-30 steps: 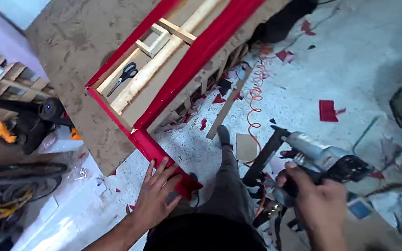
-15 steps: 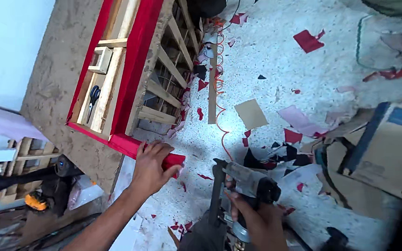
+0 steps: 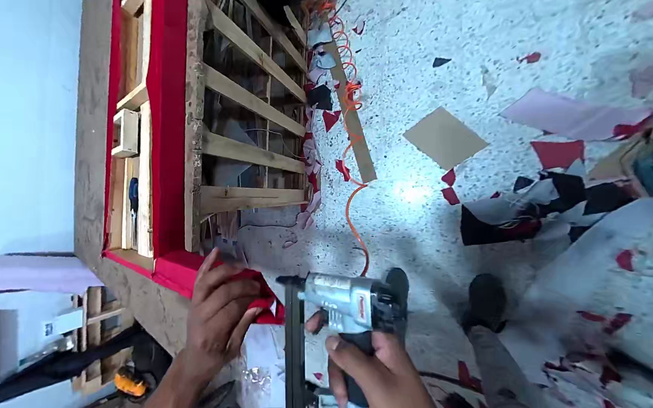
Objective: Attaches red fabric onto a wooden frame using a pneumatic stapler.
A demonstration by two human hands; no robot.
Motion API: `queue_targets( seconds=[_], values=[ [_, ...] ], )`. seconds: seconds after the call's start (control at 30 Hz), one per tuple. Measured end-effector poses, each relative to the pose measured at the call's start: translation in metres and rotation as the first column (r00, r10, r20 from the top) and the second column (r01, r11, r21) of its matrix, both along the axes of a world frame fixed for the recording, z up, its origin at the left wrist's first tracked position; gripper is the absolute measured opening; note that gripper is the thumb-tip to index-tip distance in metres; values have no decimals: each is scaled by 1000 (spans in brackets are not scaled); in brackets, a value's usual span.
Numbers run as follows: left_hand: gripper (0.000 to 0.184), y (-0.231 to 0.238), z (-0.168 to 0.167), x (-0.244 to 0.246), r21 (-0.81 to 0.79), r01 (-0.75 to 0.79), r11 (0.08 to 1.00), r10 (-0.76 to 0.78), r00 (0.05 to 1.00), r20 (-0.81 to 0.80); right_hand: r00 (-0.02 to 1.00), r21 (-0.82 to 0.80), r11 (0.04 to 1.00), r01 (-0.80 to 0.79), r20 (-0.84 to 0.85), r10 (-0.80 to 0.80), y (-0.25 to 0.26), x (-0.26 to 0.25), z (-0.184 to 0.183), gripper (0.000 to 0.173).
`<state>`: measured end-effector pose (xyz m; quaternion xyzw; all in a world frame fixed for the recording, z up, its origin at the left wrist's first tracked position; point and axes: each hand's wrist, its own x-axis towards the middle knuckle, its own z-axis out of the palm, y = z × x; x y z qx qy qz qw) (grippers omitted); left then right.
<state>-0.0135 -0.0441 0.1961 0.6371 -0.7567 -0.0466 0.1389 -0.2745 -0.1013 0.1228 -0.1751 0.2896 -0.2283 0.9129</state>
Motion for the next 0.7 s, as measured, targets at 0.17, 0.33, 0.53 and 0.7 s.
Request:
queue_targets(
  seconds=[0.17,0.33,0.53,0.7],
  values=[
    [18,10,-4,13,-31,84,996,-83,996,18,993,-3,1000,30,114,-29,19,25,-16,28],
    [14,17,-6,23,-41,112,993,-114,992,-50,998,-110,994,12,65,-5,25,38,-13,26],
    [13,21,-4,32,-38,149,988,-152,981,-124,997,-167,986,15,74,-3,25,41,-1,25],
    [23,20,5,36,-10,168,986,-164,950,-267,1000,-191,982,14,-12,-17,27,33,2,26]
  ],
)
